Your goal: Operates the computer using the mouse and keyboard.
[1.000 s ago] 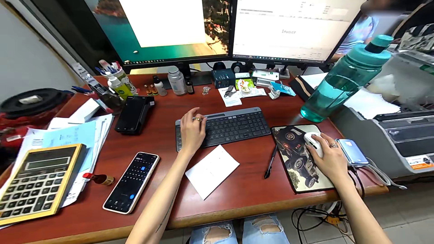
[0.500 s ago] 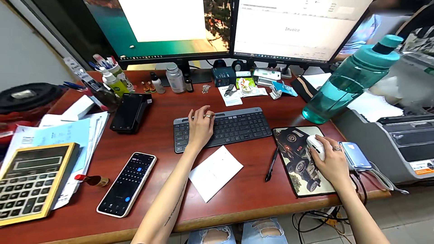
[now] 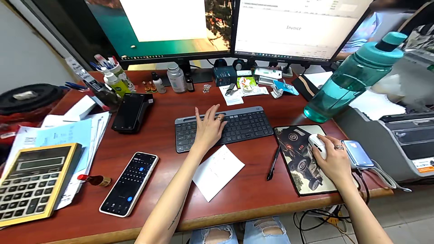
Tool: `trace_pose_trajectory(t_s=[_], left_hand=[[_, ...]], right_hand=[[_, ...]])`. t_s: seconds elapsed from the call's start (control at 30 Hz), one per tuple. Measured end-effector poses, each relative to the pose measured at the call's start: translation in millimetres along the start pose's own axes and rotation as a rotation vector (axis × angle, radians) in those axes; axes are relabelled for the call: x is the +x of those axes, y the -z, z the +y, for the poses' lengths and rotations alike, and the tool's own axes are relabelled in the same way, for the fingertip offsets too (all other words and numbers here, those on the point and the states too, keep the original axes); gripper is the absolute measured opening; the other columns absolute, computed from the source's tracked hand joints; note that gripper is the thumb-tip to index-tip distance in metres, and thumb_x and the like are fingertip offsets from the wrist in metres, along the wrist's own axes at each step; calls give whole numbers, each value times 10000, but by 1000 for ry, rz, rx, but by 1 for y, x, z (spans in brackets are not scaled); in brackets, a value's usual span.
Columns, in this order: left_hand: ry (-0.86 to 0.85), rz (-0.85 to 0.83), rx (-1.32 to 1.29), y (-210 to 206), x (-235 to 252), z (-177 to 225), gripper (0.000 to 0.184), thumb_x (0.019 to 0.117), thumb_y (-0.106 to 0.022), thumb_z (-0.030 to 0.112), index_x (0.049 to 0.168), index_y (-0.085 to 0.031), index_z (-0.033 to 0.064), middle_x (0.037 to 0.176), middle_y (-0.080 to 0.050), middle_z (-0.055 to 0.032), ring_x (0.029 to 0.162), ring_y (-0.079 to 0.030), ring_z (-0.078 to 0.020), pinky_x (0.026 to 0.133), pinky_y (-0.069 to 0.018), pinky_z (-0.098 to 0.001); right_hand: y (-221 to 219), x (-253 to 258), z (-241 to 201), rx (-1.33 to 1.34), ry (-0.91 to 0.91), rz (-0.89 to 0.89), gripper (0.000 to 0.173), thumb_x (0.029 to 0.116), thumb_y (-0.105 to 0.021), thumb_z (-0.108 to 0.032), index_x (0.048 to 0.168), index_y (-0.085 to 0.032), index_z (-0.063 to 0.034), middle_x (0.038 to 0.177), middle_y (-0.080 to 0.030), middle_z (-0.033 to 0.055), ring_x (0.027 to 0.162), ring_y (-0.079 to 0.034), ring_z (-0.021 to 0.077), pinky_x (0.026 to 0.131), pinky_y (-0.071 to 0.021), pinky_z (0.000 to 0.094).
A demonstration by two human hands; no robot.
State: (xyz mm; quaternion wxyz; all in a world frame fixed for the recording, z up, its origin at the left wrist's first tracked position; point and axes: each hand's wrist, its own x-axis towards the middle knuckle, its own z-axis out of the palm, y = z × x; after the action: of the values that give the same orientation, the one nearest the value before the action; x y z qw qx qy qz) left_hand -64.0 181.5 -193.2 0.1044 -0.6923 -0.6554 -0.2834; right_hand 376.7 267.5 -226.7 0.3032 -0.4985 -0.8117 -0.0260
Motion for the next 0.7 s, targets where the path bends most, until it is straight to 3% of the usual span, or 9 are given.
trace_pose_trajectory(t_s=[0.2,0.43,0.57,0.63,0.7], left_hand=[[16,-143,29,-14,4,0,511,1057,-499,492,1393,-636,132,1628,-392,-137,1529,-311,-383,1148,-53,-804],[25,-173,17,-17,7,4,534,1057,-463,534,1427,-622,183,1623,-399,-149,1528,-309,-395,1147,-38,-804],[35,-195,32,-28,19,-6,601,1030,-405,641,1394,-646,227,1618,-417,-122,1528,-323,-375,1142,-18,-809],[59,-229,-1,-23,31,-9,574,1031,-436,622,1383,-653,224,1622,-410,-117,1530,-320,-363,1139,-5,-812],[82,-236,-57,-14,46,-12,443,1051,-527,482,1326,-687,173,1579,-459,-144,1492,-380,-384,1124,-30,-827]], right_hand=[[1,0,0,-11,16,-17,520,987,-556,-340,1391,-587,-16,1386,-563,293,1250,-544,532,961,-456,691],[2,1,-2,-4,27,-4,518,986,-553,-343,1379,-593,-9,1371,-568,296,1205,-560,538,924,-468,686],[0,1,1,-10,10,-16,514,991,-555,-340,1390,-588,-18,1384,-564,284,1230,-550,526,955,-458,677],[0,2,1,-12,7,-14,508,986,-563,-331,1386,-593,-19,1382,-568,276,1239,-552,514,960,-462,672],[1,2,-1,-8,9,-9,500,983,-573,-318,1377,-599,-12,1372,-575,279,1227,-560,516,948,-469,669]])
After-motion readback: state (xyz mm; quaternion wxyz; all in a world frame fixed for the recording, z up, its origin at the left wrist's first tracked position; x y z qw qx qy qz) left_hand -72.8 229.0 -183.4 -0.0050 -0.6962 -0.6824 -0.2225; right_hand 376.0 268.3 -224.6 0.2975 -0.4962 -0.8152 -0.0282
